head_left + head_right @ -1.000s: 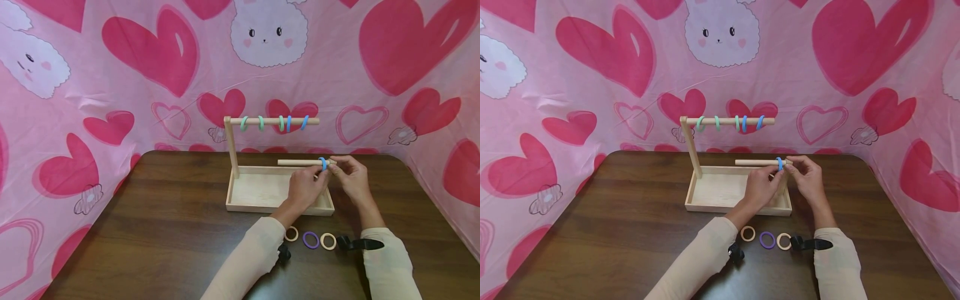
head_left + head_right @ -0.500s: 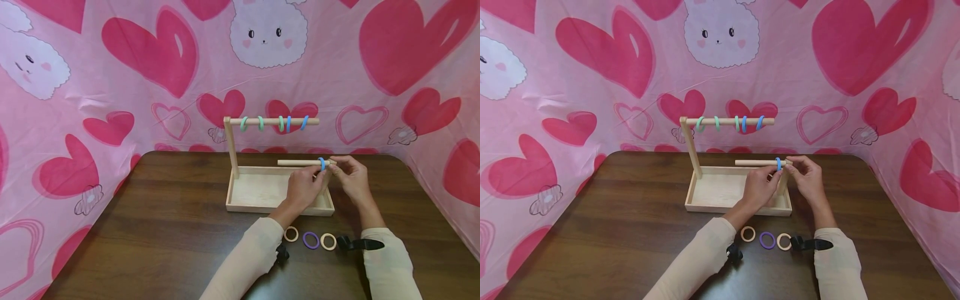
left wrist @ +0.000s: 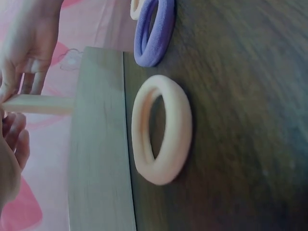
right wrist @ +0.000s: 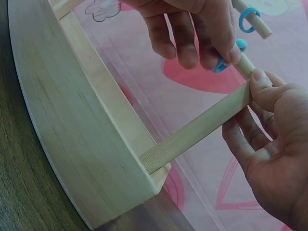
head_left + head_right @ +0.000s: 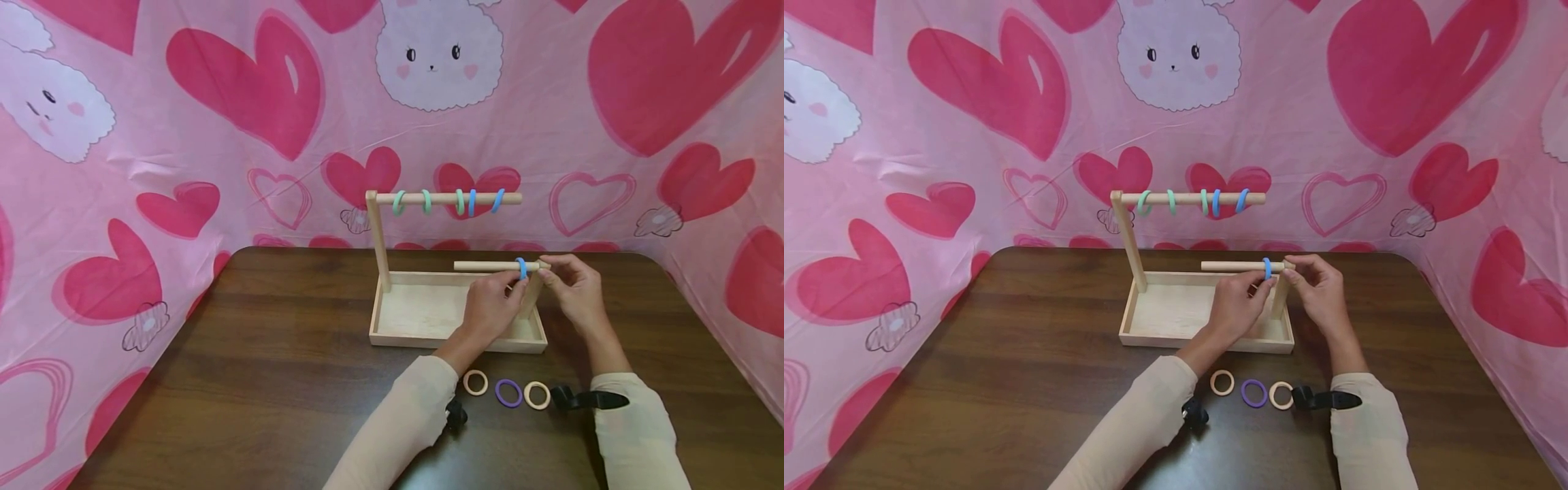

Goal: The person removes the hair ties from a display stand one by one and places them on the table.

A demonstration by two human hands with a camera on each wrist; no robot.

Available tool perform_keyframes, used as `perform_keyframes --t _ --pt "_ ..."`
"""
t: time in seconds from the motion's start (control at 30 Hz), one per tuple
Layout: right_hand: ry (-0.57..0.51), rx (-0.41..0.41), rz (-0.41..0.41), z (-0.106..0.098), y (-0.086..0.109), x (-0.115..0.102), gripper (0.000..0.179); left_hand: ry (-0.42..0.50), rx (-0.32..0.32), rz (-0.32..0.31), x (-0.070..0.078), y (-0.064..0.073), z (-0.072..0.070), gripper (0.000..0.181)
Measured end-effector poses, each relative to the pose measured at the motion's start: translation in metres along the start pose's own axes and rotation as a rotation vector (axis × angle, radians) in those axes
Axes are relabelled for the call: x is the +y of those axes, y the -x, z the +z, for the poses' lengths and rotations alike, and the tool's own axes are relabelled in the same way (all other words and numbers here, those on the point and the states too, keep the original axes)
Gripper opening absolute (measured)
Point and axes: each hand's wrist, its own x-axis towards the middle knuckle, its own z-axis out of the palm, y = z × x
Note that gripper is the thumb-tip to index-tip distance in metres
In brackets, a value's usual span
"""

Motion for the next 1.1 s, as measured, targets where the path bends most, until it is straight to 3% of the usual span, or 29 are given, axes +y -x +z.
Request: perform_keyframes --t 0.33,1.1 --pt "0.002 0.0 0.016 0.0 0.0 0.0 0.033 0.062 0.0 0.003 -0.007 0.002 -0.006 0.013" --pt "0.04 0.001 0.008 -0.001 0.0 0.002 0.031 0.1 -0.008 0.012 -0.02 0.004 -0.017 0.014"
